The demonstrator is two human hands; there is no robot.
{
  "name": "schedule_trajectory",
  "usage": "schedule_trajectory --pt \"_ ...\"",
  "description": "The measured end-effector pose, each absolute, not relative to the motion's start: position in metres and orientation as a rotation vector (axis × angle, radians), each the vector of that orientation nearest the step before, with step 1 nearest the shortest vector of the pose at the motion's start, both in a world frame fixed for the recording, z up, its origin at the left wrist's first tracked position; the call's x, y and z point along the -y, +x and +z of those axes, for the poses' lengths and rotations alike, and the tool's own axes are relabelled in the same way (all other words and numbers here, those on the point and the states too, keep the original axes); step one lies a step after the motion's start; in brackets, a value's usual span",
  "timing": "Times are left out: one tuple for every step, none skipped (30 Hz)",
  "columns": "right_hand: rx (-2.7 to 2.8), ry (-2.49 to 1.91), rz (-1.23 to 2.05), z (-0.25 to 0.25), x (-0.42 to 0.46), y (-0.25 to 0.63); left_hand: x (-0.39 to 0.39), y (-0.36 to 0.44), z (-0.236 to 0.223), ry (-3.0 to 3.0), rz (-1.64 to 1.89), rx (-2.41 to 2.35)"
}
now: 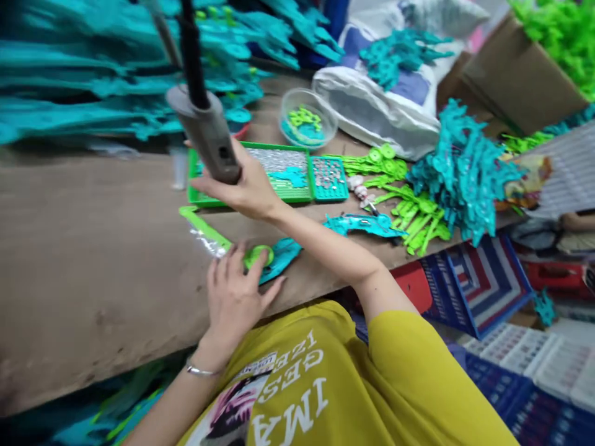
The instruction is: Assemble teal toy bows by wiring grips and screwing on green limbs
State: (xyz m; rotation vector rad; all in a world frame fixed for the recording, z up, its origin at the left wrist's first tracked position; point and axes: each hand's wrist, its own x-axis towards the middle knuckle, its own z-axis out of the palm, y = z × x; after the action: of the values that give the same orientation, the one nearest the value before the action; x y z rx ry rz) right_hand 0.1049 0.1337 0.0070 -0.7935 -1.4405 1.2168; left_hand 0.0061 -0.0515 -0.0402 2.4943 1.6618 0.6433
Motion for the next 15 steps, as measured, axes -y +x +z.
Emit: schedule_trajectory --pt "1.426 -0.794 1.232 0.002 -0.136 0.116 0.047 0.009 -0.037 2.517 0.623 -1.652" --pt "1.426 -0.811 1.242 -0.003 -0.139 0.126 0.041 0.012 -0.034 2.541 0.600 -1.638" --pt "1.440 -0.854 1.238 -0.007 -0.142 0.135 0.035 0.015 -0.031 2.568 0.571 -1.619" --pt "1.477 -0.918 1.213 -0.010 -0.144 0.143 0.029 0.019 -0.030 2.596 0.527 -1.596" --pt "1.538 -0.997 1.167 -0.012 -0.143 0.149 0.023 0.022 -0.029 2.623 0.469 -1.577" --pt "1.610 -1.085 1.099 -0.011 -0.139 0.155 0.018 0.024 -0.028 2.650 0.403 -1.564" --pt "1.686 -1.161 1.015 -0.009 -0.132 0.161 0.014 0.026 -0.028 2.676 0.340 -1.552" --pt "1.758 -1.219 0.923 -0.006 -0.122 0.168 0.011 0.025 -0.028 2.703 0.286 -1.544" --pt "1.823 -1.251 0.832 -0.001 -0.108 0.176 0.010 0.023 -0.029 2.727 0.250 -1.542" --pt "1.884 -1.265 0.747 0.004 -0.093 0.185 0.010 0.019 -0.029 2.749 0.236 -1.539" --pt "1.952 -1.258 0.675 0.009 -0.077 0.197 0.011 0.013 -0.030 2.768 0.246 -1.534" --pt "2.013 -1.254 0.613 0.014 -0.062 0.212 0.013 0.005 -0.032 2.782 0.272 -1.521" --pt "2.069 -1.261 0.564 0.018 -0.049 0.231 0.015 -0.004 -0.033 2.788 0.315 -1.503" --pt "2.120 -1.296 0.516 0.023 -0.038 0.252 0.018 -0.015 -0.035 2.782 0.356 -1.480" --pt "2.136 -1.389 0.461 0.027 -0.031 0.276 0.020 -0.027 -0.038 2.760 0.417 -1.462"
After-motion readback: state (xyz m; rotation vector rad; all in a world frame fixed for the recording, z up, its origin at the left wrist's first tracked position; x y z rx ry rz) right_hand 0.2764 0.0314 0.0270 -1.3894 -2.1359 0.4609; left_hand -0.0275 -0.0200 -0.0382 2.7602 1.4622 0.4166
